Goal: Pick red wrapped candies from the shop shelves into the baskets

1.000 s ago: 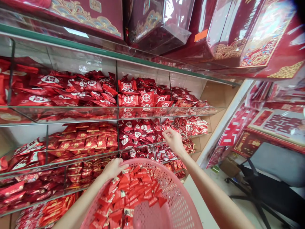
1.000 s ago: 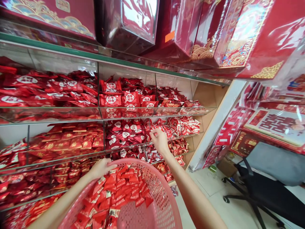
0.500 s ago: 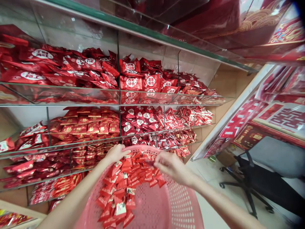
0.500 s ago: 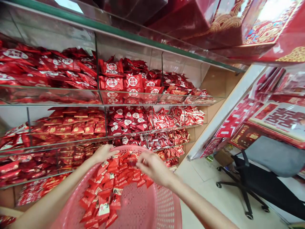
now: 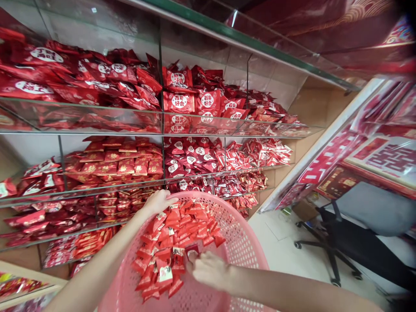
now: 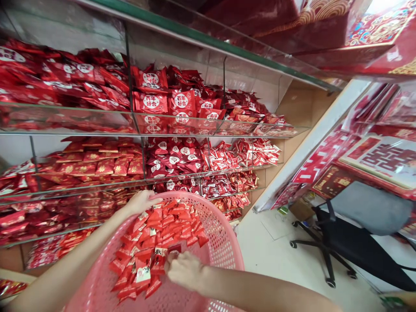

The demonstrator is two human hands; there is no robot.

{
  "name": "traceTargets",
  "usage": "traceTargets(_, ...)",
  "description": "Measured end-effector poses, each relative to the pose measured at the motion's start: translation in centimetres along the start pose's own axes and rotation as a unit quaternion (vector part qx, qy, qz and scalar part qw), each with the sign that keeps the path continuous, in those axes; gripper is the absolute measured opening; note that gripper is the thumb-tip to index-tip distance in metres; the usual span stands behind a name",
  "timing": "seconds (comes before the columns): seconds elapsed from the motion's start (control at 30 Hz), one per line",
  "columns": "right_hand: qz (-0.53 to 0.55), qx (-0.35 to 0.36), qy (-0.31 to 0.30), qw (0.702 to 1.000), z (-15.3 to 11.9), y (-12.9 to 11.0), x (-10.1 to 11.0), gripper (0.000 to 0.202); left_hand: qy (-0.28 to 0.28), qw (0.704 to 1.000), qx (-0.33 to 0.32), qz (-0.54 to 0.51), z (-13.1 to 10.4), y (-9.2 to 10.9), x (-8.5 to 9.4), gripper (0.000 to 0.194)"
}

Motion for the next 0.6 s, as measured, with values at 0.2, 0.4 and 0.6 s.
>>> traceTargets(0.2, 0.017, -0.011, -0.021, 1.0, 1.4, -0.3, -0.1, 0.01, 0.001, 1.0, 0.003, -0.004, -0.1, -0.2, -0.1, 0.043)
traceTargets(0.4, 0.04, -0.074, 0.112, 0.99, 1.1, 4.9, 11.0, 0.021, 0.005, 1.0, -0.001, -0.006, -0.1, -0.2, -0.2, 0.044)
traceTargets(0.6, 0.041, -0.239, 0.3, 0.923, -2.9, 16.8, 22.0, 0.023, 0.009, 1.0, -0.006, -0.007, -0.1, -0.3, -0.2, 0.043)
Point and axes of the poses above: each hand's wrist, its own z-axis towards the middle knuckle, its own x-axis out of the back of the hand, y = z × x, the point moved 8 cm from there along z, towards the middle knuckle, and after that the axes turned 10 degrees about z, right-handed, at the moved point
